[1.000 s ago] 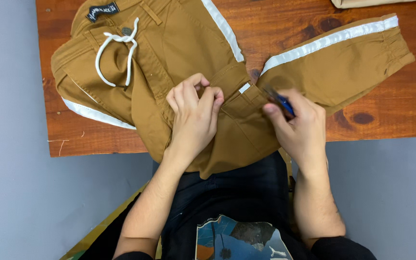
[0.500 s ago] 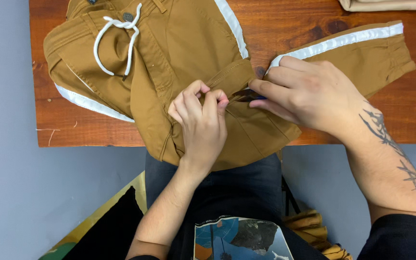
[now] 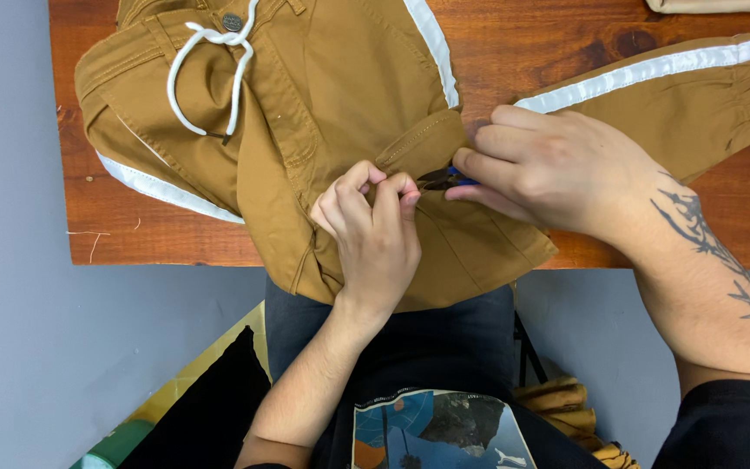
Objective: The person uses a seam ripper to carefully cut and remove the stitching from the waistband and pockets of a pair of brown pants. They manipulate the fabric to access different seams and remove threads.
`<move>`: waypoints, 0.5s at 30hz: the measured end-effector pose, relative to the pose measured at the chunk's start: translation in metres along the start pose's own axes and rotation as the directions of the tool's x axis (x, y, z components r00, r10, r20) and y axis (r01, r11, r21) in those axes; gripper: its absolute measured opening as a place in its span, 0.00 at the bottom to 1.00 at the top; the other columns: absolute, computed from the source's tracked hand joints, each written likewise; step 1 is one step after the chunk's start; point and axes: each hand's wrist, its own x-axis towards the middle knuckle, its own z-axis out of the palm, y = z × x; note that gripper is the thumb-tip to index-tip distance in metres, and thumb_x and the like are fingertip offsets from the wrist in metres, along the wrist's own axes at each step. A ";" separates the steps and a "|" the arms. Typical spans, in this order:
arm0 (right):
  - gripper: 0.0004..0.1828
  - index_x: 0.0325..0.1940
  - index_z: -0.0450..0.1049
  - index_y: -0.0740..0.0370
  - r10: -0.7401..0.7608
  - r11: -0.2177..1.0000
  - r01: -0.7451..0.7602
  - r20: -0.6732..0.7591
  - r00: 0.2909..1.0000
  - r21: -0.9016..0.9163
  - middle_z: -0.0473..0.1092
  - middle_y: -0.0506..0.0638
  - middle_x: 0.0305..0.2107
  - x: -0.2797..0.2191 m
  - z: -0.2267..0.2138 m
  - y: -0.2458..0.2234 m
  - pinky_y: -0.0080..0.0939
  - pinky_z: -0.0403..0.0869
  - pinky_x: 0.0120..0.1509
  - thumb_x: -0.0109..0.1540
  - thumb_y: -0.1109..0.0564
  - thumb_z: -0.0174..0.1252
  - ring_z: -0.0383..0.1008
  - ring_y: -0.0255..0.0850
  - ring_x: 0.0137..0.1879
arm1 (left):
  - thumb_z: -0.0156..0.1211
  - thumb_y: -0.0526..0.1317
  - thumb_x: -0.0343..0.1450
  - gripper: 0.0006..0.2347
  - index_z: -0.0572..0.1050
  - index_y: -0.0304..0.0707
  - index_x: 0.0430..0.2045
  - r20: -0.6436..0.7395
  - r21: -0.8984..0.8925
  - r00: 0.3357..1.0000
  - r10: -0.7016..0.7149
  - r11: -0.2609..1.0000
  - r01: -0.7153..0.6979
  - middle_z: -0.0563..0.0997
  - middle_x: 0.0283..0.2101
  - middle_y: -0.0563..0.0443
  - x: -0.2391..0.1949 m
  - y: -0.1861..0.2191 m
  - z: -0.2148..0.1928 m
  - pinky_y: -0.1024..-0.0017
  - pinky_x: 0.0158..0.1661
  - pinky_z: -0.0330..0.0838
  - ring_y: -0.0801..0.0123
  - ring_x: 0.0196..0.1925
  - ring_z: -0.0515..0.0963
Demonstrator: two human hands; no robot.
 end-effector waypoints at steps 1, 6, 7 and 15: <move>0.16 0.44 0.73 0.61 -0.011 1.000 0.011 -0.003 1.000 0.003 0.62 0.46 0.28 -0.001 -0.001 0.000 0.43 0.68 0.26 0.72 0.46 0.62 0.64 0.42 0.35 | 0.49 0.40 0.79 0.06 0.74 0.47 0.33 -0.003 0.002 1.000 0.007 1.000 -0.007 0.65 0.49 0.50 -0.001 -0.001 0.001 0.55 0.51 0.57 0.56 0.47 0.66; 0.14 0.44 0.74 0.63 -0.063 0.996 0.067 -0.063 0.996 0.056 0.60 0.46 0.27 -0.002 -0.002 0.002 0.41 0.67 0.31 0.71 0.50 0.65 0.62 0.43 0.34 | 0.43 0.43 0.80 0.11 0.74 0.46 0.32 -0.058 0.010 0.997 0.046 0.999 -0.045 0.66 0.47 0.51 0.000 0.001 0.004 0.57 0.50 0.56 0.58 0.46 0.65; 0.13 0.45 0.74 0.63 -0.058 0.996 0.063 -0.079 0.995 0.070 0.60 0.46 0.27 -0.002 -0.001 0.002 0.41 0.66 0.29 0.71 0.50 0.65 0.62 0.43 0.34 | 0.40 0.44 0.81 0.14 0.74 0.46 0.32 -0.078 0.016 0.995 0.064 0.998 -0.063 0.66 0.47 0.51 0.000 0.001 0.004 0.57 0.48 0.56 0.59 0.45 0.66; 0.12 0.42 0.73 0.63 -0.086 0.993 0.091 -0.076 0.993 0.069 0.58 0.46 0.25 -0.002 0.003 0.003 0.40 0.68 0.33 0.71 0.52 0.64 0.62 0.42 0.34 | 0.45 0.42 0.80 0.10 0.74 0.46 0.32 -0.087 0.024 0.994 0.070 0.997 -0.068 0.67 0.47 0.52 -0.003 -0.002 0.007 0.57 0.49 0.56 0.59 0.44 0.66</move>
